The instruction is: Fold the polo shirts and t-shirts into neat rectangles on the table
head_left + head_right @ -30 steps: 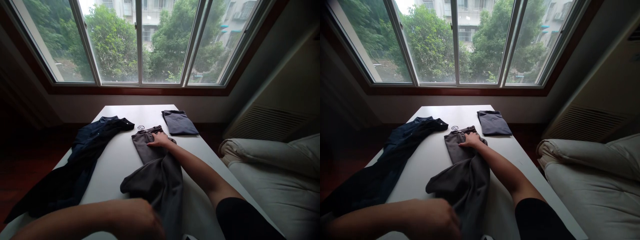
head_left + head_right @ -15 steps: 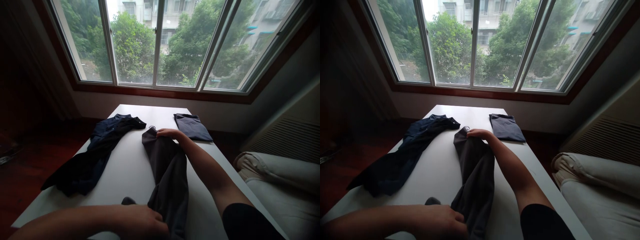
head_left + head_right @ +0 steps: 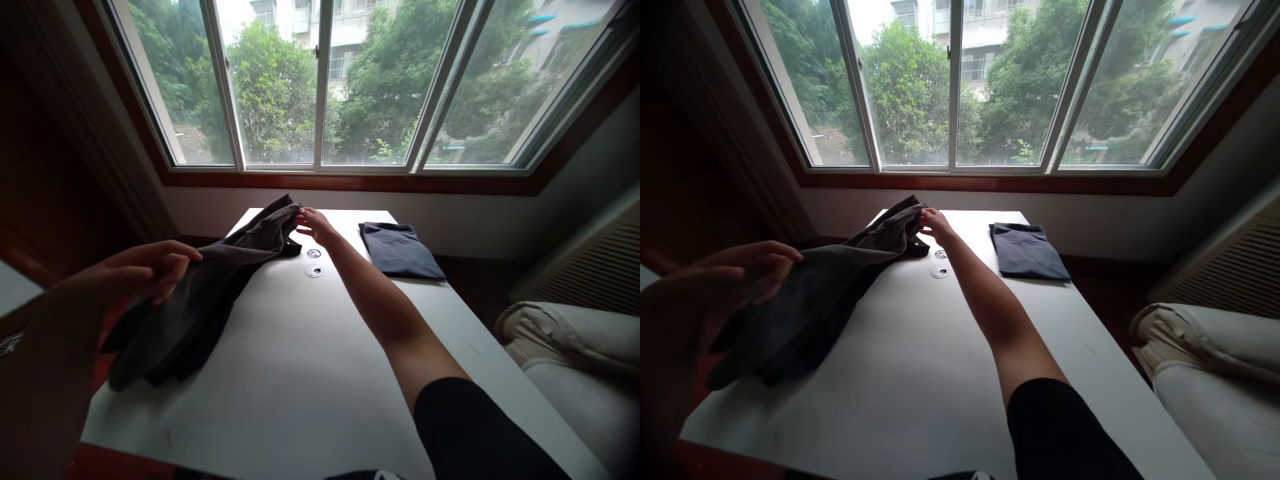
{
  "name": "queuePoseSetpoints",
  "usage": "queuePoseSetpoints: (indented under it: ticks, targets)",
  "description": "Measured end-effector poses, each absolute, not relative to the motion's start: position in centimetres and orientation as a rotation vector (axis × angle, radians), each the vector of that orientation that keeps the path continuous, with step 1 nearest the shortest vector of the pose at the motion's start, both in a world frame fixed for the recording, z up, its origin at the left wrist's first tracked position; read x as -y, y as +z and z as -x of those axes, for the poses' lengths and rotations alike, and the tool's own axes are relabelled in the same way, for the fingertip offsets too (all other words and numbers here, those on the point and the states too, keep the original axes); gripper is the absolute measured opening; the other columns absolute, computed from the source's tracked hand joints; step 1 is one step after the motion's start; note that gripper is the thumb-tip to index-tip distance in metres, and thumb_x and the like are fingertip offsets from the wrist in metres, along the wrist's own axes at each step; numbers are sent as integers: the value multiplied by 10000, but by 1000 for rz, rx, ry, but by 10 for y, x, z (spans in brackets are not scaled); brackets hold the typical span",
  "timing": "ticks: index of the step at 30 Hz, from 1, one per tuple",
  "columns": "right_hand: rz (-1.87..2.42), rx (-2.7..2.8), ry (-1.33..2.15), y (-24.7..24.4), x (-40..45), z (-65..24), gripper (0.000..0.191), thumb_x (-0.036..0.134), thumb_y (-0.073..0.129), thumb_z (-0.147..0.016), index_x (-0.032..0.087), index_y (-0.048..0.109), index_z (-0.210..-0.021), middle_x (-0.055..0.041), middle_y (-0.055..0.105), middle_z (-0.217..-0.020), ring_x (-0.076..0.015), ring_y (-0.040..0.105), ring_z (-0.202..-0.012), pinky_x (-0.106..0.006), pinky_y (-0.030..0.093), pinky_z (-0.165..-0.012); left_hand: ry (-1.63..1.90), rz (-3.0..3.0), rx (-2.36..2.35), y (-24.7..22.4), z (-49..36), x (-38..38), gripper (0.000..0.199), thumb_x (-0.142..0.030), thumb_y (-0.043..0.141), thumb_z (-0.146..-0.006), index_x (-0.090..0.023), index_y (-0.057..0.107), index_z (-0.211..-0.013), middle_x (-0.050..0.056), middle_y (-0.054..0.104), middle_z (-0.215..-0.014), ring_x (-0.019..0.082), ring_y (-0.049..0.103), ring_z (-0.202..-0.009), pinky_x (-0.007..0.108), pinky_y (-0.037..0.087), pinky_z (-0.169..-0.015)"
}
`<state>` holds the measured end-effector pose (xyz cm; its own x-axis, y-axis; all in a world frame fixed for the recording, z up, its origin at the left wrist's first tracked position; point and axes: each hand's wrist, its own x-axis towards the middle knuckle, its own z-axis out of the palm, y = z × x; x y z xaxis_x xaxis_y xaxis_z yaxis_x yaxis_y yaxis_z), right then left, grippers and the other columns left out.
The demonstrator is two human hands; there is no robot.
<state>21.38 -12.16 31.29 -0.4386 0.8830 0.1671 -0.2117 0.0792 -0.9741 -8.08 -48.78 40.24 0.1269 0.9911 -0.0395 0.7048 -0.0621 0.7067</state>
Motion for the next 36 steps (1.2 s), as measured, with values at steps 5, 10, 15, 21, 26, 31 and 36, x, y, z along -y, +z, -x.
queuePoseSetpoints:
  ticks: [5,10,15,21,26,31,36]
  targets:
    - [1433,1693,805,256,96,-293,294,363,537,-941,187,663,-1141,-106,675,-1172,-241,601,-1090,-371,472,-981,515,-1874,-1503,366,50,428,516,-530,506,-952,-229,621,-1356,20,650,-981,185,600,-900,303,515,-834]
    - [2065,1671,74,204,91,-395,516,456,579,-948,161,563,-1371,-224,539,-1391,-363,459,-1305,-493,369,-1054,397,-2224,-1580,303,31,405,497,-555,499,-959,-274,656,-1339,72,598,-1408,294,522,-1300,410,430,-1116]
    - [2193,1750,-61,180,99,-448,414,408,546,-967,165,643,-1288,-211,570,-1359,-362,474,-1271,-525,341,-1045,240,-2554,-1836,253,43,364,476,-477,528,-953,-294,654,-1374,45,419,-1613,332,261,-1525,510,179,-1257]
    - [2054,1660,192,197,99,-472,396,363,408,-1006,206,719,-1195,-150,712,-1179,-299,604,-1086,-389,413,-941,-99,-2428,-1990,212,74,317,481,-479,529,-948,-325,656,-1386,55,294,-1686,411,181,-1548,664,166,-1199]
    - [1727,1528,208,218,121,-471,429,431,412,-975,178,718,-1139,-144,736,-1131,-287,631,-1035,-330,448,-894,3,-2421,-1971,204,68,307,461,-504,504,-959,-318,675,-1346,80,360,-1652,397,214,-1540,676,194,-1185]
    - [1157,1842,551,235,182,-439,420,544,528,-919,175,715,-992,-64,709,-897,-219,626,-821,-295,475,-761,288,-2552,-1797,212,35,297,461,-476,504,-970,-245,677,-1329,105,474,-1569,344,345,-1484,543,266,-1219]
    - [644,2452,910,249,265,-402,248,396,620,-916,170,718,-949,-18,669,-841,-165,568,-766,-270,447,-740,521,-2546,-1599,216,-7,291,590,-490,521,-979,-212,520,-1500,132,521,-1510,308,453,-1406,480,354,-1190]
